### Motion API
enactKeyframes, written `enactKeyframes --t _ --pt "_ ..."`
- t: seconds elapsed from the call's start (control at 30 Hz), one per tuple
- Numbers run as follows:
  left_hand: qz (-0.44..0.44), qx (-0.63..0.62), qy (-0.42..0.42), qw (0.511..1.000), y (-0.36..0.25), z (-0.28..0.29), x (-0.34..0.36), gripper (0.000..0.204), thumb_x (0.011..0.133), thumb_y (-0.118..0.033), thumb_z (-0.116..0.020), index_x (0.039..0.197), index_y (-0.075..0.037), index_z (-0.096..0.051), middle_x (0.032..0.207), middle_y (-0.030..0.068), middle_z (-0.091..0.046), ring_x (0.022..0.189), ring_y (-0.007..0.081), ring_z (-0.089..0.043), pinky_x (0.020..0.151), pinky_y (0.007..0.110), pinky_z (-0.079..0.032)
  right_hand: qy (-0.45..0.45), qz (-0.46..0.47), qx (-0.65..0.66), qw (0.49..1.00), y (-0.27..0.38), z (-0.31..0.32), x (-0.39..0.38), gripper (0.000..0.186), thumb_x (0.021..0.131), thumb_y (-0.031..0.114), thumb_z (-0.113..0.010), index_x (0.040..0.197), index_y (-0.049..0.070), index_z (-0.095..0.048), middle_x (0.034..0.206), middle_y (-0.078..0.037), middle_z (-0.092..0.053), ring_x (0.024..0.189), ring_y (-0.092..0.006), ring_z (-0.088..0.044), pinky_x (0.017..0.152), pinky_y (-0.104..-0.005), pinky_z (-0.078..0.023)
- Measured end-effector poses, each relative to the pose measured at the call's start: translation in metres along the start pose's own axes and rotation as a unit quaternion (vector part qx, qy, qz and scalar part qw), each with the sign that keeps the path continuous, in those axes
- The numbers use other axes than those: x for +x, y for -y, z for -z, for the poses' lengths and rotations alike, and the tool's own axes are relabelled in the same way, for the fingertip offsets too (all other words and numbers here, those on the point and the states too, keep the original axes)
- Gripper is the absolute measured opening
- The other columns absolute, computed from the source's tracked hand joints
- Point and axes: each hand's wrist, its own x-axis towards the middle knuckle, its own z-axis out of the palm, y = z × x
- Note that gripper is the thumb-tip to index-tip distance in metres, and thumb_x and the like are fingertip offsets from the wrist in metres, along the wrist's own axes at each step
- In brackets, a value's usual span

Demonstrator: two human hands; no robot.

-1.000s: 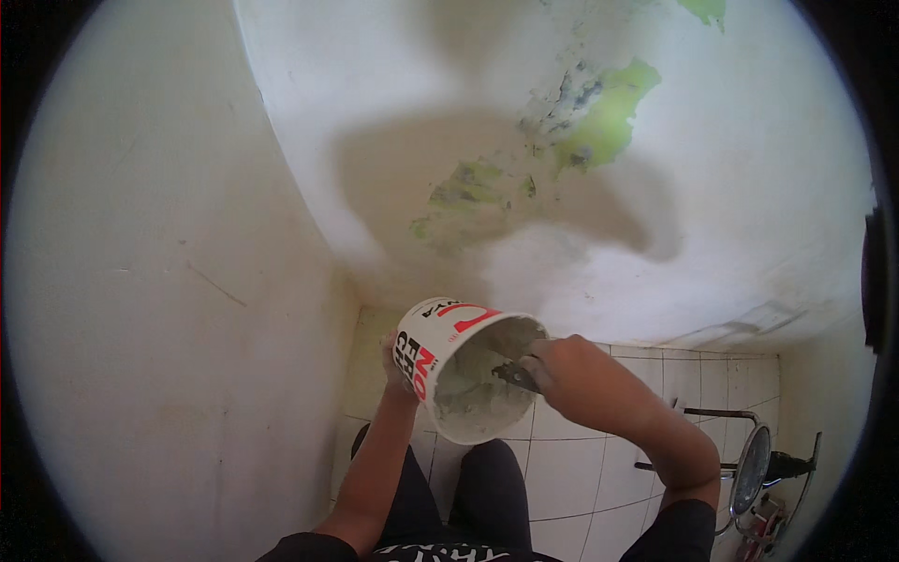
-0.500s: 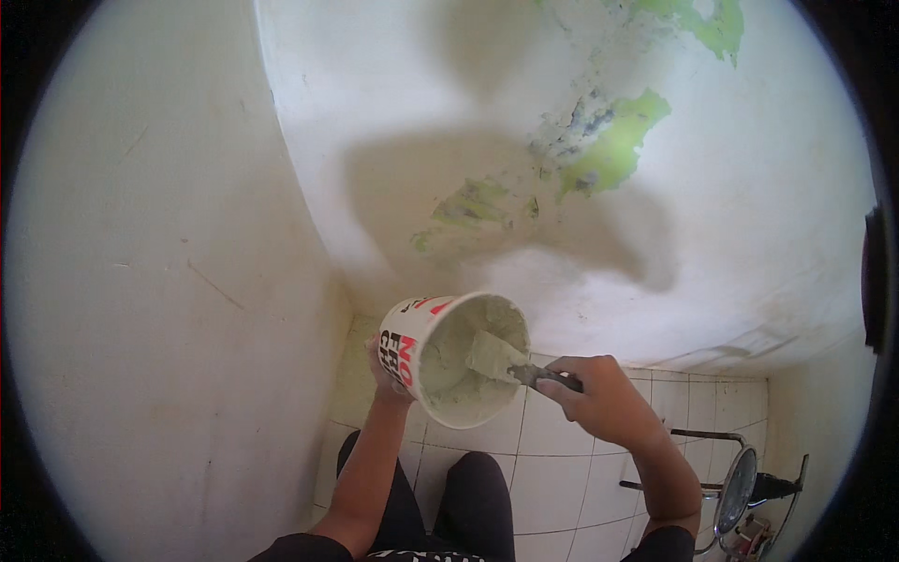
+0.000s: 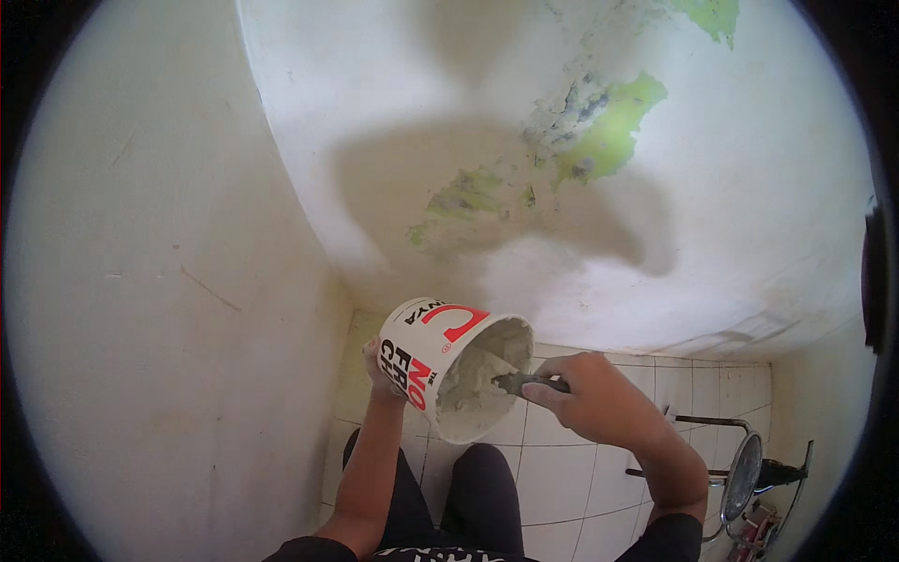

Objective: Patching a damaged area on a wall by applying and smoothing plaster compound with a putty knife.

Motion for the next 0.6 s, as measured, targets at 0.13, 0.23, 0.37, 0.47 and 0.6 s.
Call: enactKeyframes --t 0.13,0.23,0.37,0.47,0.6 --pt "0.004 0.008 -0.01 1.0 -0.004 -0.001 -0.002 0.069 0.095 -0.052 -0.049 0.142 -0.001 -0.052 0.134 0.0175 -0.064 0.118 0.032 -0.064 0.102 0.046 -0.053 0.024 -0.035 0.11 0.993 0.002 0.019 -0.007 0.026 0.098 0.023 -0.065 0.097 -0.003 -0.07 0.06 -0.004 -0.059 0.048 -0.0109 -0.053 0.053 -0.0339 -0.047" --pt "-0.005 0.03 -0.073 0.997 0.003 -0.015 0.0 0.071 0.095 -0.059 -0.045 0.145 -0.008 -0.051 0.14 0.0146 -0.059 0.125 0.0318 -0.058 0.104 0.048 -0.05 0.038 -0.015 0.221 0.974 -0.027 0.021 -0.007 0.02 0.1 0.019 -0.061 0.104 -0.001 -0.064 0.069 -0.004 -0.064 0.058 -0.0093 -0.058 0.054 -0.031 -0.048" --pt "0.018 -0.023 -0.109 0.994 0.012 -0.043 0.018 0.072 0.094 -0.065 -0.041 0.148 -0.017 -0.048 0.146 0.0114 -0.052 0.133 0.0337 -0.05 0.105 0.053 -0.047 -0.034 0.181 0.272 0.944 -0.075 0.006 0.004 0.015 0.102 0.013 -0.057 0.11 0.001 -0.056 0.082 -0.008 -0.066 0.068 -0.0095 -0.061 0.056 -0.0257 -0.047" --pt "0.022 0.018 -0.164 0.986 0.019 -0.048 0.032 0.073 0.093 -0.066 -0.04 0.151 -0.021 -0.044 0.149 0.0115 -0.048 0.134 0.037 -0.049 0.103 0.058 -0.048 -0.063 0.193 0.302 0.931 -0.073 0.011 0.009 0.013 0.101 0.008 -0.056 0.111 0.002 -0.052 0.092 -0.01 -0.066 0.077 -0.0107 -0.062 0.06 -0.0249 -0.048" --pt "0.059 -0.002 -0.079 0.995 0.027 -0.057 0.047 0.081 0.09 -0.073 -0.039 0.155 -0.025 -0.036 0.154 0.0129 -0.042 0.135 0.0435 -0.047 0.091 0.068 -0.052 -0.189 0.182 0.252 0.932 -0.052 0.03 0.016 0.023 0.097 0.005 -0.061 0.118 0.001 -0.054 0.096 -0.01 -0.067 0.076 -0.0147 -0.064 0.063 -0.0319 -0.052"
